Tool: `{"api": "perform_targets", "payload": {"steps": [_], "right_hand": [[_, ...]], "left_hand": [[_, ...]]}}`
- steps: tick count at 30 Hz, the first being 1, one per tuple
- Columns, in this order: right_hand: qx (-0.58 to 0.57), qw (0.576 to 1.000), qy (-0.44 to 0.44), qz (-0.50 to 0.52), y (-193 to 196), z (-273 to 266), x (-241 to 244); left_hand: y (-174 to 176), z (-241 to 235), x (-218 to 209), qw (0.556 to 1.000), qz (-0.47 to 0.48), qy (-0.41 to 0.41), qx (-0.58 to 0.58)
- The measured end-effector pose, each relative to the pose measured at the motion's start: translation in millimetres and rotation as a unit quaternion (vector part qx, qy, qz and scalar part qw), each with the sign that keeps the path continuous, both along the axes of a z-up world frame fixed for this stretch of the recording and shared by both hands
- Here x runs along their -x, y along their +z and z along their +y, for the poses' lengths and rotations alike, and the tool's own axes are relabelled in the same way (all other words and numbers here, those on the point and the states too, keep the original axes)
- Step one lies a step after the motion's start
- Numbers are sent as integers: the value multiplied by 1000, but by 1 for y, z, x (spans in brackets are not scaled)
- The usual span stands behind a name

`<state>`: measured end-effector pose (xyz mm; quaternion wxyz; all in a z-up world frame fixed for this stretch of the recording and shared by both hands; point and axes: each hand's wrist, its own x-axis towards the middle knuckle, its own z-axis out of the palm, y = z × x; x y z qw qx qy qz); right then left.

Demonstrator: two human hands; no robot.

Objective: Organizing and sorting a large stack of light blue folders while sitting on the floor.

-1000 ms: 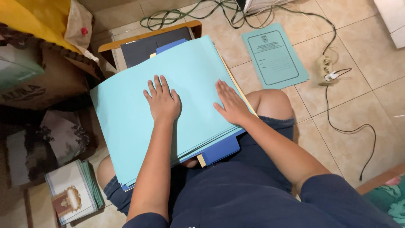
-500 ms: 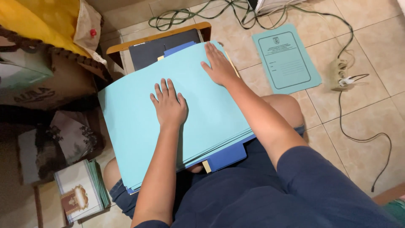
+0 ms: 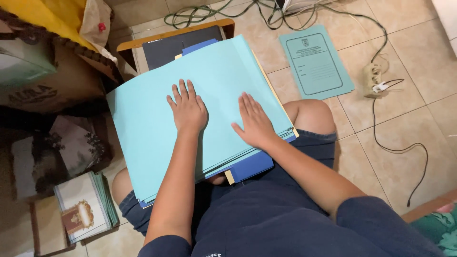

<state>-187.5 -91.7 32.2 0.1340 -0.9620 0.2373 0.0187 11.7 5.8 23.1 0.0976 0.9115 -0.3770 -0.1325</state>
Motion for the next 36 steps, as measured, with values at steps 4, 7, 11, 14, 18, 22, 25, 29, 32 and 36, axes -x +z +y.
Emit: {"api": "perform_targets", "payload": {"steps": [4, 7, 11, 14, 18, 22, 25, 29, 32, 36], "right_hand": [[-17, 999, -24, -20, -18, -55, -77], [3, 997, -68, -20, -37, -100, -134], [48, 988, -108, -100, -56, -138, -177], [33, 987, -130, -86, -49, -135, -170], [-21, 993, -118, -21, -16, -102, -124], [-22, 995, -100, -19, -9, -57, -58], [-3, 998, -44, -40, -11, -19, -12], [36, 997, 47, -39, -1, 26, 6], [32, 996, 68, -39, -3, 20, -18], [49, 999, 4, -19, -18, -22, -85]], "left_hand": [[0, 0, -2, 1000, -3, -5, -1], [-8, -2, -3, 1000, 6, -4, -3], [-30, -7, -6, 990, -94, 10, 109], [-28, -8, -5, 991, -87, 16, 105], [7, -5, -1, 1000, 13, 22, 3], [0, -3, -2, 1000, 4, 24, 11], [1, -2, 1, 999, 3, 27, 18], [-1, -1, 1, 1000, -9, 16, 6], [-1, -2, 2, 1000, -14, 11, -5], [2, -1, 1, 1000, -3, 5, -12]]}}
